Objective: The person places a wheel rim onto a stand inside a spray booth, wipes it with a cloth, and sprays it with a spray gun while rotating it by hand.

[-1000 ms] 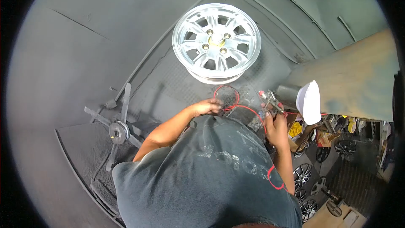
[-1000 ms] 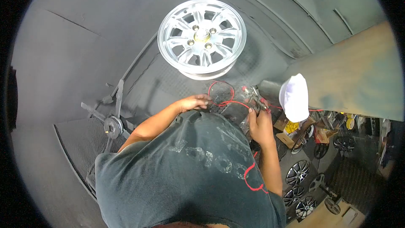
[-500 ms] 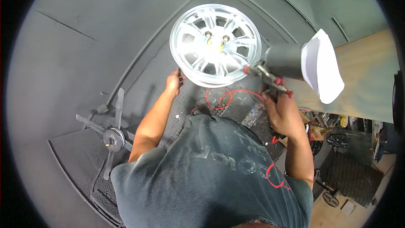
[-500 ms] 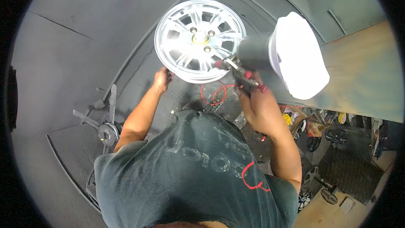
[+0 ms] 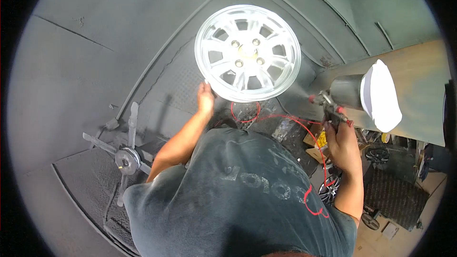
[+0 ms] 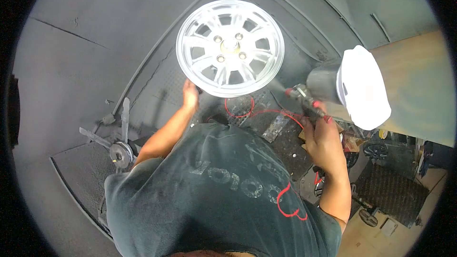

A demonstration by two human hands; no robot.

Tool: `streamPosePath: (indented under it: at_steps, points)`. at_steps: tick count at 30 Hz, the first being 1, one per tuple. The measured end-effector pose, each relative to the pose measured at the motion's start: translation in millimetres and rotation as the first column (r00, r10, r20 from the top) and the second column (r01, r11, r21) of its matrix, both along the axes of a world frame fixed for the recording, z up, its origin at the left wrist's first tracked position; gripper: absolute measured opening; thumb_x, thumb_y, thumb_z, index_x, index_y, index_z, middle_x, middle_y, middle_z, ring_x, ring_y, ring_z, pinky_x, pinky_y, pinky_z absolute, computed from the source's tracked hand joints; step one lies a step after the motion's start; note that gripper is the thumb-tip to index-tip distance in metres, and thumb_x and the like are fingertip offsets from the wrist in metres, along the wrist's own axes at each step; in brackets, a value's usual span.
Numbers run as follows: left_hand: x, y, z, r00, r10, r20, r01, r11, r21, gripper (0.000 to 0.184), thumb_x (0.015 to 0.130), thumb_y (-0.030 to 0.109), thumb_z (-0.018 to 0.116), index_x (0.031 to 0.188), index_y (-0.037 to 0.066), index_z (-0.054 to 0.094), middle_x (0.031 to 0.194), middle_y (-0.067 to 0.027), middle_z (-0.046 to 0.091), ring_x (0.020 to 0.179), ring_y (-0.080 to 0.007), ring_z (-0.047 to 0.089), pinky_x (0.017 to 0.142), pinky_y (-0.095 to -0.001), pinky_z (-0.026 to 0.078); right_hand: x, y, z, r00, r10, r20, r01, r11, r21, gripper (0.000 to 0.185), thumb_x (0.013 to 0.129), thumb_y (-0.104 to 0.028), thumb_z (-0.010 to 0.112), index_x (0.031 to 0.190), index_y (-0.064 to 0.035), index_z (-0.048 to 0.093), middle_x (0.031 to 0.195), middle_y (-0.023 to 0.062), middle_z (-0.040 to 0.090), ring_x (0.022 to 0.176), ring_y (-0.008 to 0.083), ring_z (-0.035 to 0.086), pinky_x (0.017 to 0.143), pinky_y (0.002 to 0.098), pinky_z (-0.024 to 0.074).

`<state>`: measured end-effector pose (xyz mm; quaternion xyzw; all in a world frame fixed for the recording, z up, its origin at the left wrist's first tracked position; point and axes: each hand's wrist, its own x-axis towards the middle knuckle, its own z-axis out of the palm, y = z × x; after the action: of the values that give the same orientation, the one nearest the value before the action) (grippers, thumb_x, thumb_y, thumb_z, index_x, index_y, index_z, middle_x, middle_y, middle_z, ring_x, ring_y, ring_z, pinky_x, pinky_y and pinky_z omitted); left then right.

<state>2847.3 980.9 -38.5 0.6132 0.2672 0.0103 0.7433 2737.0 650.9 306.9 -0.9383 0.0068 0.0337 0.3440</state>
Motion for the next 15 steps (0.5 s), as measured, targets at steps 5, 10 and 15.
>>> streamPosePath:
  at_steps: [5,10,15]
  points:
    - [-71.9,-50.0,-24.2,0.85,-0.526,0.005,0.524,0.846,-0.094,0.028,0.102,0.028,0.048,0.105,0.003,0.062,0.082,-0.0038,0.064,0.07,-0.013,0.056,0.066,-0.0298,0.046,-7.7,8.4,7.9,0.969,0.149,-0.198,-0.141,0.989,0.052,0.023,0.092,-0.003,0.058,0.113,0.0053,0.056,0.101,0.0253,0.061,0.093,0.042,0.058,0.084,0.0415,0.0456]
    - [-87.5,-66.6,-32.2,-0.01,-1.0,0.026,0.975,-0.004,0.223,0.03,0.094,0.019,0.053,0.118,0.005,0.064,0.108,-0.0096,0.069,0.097,-0.0251,0.064,0.085,-0.0366,0.049,9.5,11.8,12.7,0.991,0.05,-0.126,-0.035,0.992,0.121,0.024,0.094,-0.003,0.056,0.117,0.004,0.053,0.102,0.023,0.061,0.091,0.0384,0.058,0.083,0.0405,0.046]
    - [-77.7,-47.2,12.5,-0.248,-0.941,-0.229,0.942,-0.289,0.168,0.044,0.097,0.031,0.05,0.134,0.009,0.057,0.135,-0.0137,0.059,0.122,-0.0302,0.056,0.102,-0.0382,0.043,14.2,-2.2,12.1,0.995,-0.028,0.093,0.033,0.998,-0.053,0.018,0.096,-0.001,0.05,0.114,0.0025,0.054,0.098,0.0184,0.061,0.087,0.0305,0.058,0.08,0.0369,0.0461]
